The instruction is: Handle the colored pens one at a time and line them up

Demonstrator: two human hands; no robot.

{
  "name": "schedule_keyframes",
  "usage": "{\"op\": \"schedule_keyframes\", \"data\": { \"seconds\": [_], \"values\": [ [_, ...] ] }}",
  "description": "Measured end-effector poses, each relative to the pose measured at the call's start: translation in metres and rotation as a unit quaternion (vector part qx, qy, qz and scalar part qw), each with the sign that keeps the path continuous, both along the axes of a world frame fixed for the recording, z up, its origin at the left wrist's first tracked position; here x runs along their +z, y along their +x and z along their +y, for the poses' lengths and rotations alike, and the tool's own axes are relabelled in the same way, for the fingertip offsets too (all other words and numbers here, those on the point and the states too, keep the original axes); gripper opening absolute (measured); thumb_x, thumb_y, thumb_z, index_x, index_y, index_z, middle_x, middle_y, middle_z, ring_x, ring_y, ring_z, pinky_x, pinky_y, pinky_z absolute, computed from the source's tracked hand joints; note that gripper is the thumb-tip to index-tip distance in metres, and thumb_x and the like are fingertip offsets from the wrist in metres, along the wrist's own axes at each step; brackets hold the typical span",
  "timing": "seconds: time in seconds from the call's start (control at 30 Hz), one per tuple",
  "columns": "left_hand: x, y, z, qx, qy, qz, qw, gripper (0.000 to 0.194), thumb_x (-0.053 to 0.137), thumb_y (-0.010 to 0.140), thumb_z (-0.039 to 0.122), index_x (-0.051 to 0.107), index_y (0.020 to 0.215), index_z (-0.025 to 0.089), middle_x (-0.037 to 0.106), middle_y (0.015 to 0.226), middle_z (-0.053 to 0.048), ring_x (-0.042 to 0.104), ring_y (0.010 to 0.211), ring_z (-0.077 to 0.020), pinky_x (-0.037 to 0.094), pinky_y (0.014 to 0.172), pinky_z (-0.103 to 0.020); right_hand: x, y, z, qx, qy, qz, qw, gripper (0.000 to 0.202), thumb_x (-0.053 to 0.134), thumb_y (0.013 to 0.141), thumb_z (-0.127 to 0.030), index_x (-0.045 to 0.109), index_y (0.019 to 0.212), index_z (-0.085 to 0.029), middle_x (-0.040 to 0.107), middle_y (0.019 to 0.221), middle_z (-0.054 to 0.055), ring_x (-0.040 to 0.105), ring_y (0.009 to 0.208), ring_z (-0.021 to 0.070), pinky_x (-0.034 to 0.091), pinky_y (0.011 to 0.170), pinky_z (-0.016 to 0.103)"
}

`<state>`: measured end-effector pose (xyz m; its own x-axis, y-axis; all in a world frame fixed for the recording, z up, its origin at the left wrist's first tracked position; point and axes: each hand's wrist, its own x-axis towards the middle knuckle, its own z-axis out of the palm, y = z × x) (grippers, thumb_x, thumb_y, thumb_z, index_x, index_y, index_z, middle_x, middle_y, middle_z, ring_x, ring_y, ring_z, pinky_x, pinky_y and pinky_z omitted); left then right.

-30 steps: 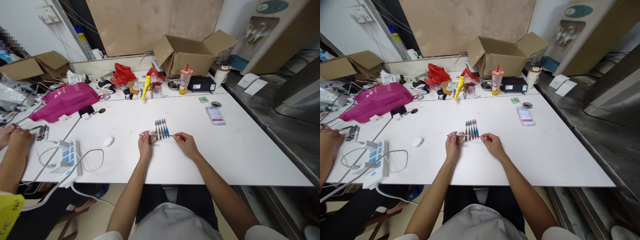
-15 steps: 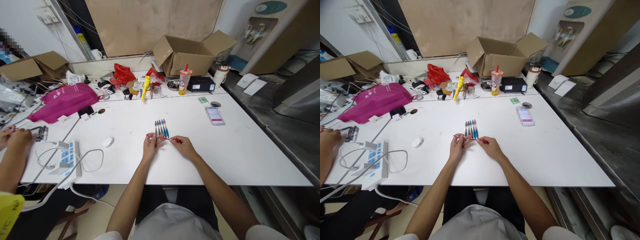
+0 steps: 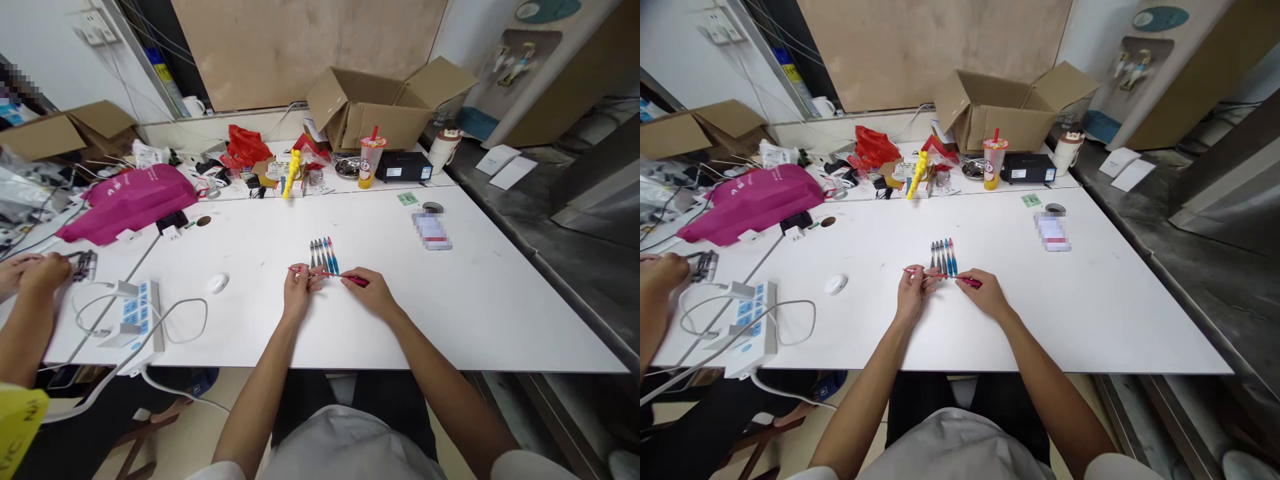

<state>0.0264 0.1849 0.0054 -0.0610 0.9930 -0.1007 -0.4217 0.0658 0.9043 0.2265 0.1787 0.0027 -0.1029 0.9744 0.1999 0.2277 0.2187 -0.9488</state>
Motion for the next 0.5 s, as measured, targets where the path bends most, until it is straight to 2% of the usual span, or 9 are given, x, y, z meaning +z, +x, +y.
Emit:
{"op": "schedule_keyframes", "data": {
  "seconds": [0.2,0.33,0.43,0.5],
  "values": [
    [-0.0007,0.0010,-0.0005,-0.034,0.006,-0.001,0.999,0.046,0.077,0.083,0.056,0.054,0.100,0.021,0.079,0.106,-0.011,0.079,0.089,-0.0226,0.058,0.063,-0.024,0.0022,-0.0034,-0.0017,0.004,0.006,0.000,1.000,0.025,0.071,0.087,-0.044,0.079,0.096,-0.023,0.072,0.089,0.005,0.065,0.081,0.0204,0.054,0.077,0.037],
    [-0.0019,0.0014,-0.0002,-0.033,0.001,-0.002,0.999,0.046,0.079,0.081,0.055,0.057,0.102,0.020,0.078,0.109,-0.011,0.078,0.091,-0.0236,0.059,0.062,-0.024,0.0016,-0.0068,-0.0034,0.035,0.012,-0.001,0.999,0.028,0.065,0.091,-0.041,0.077,0.108,-0.023,0.072,0.094,0.006,0.063,0.079,0.0189,0.052,0.074,0.035],
    [-0.0027,0.0018,-0.0008,-0.032,0.002,0.015,0.999,0.046,0.079,0.081,0.054,0.060,0.104,0.019,0.078,0.105,-0.011,0.078,0.094,-0.0251,0.060,0.063,-0.026,-0.0014,-0.0090,-0.0037,0.021,-0.017,0.037,0.999,0.031,0.068,0.089,-0.044,0.072,0.111,-0.022,0.073,0.100,0.006,0.065,0.085,0.0198,0.052,0.077,0.035],
    [-0.0026,0.0022,-0.0019,-0.048,0.009,0.040,0.998,0.046,0.079,0.081,0.053,0.062,0.105,0.018,0.079,0.104,-0.012,0.077,0.098,-0.0262,0.061,0.065,-0.027,-0.0035,-0.0093,-0.0036,0.020,-0.046,0.040,0.998,0.031,0.071,0.087,-0.047,0.072,0.105,-0.022,0.074,0.093,0.005,0.065,0.081,0.0195,0.052,0.075,0.034]
  ]
}}
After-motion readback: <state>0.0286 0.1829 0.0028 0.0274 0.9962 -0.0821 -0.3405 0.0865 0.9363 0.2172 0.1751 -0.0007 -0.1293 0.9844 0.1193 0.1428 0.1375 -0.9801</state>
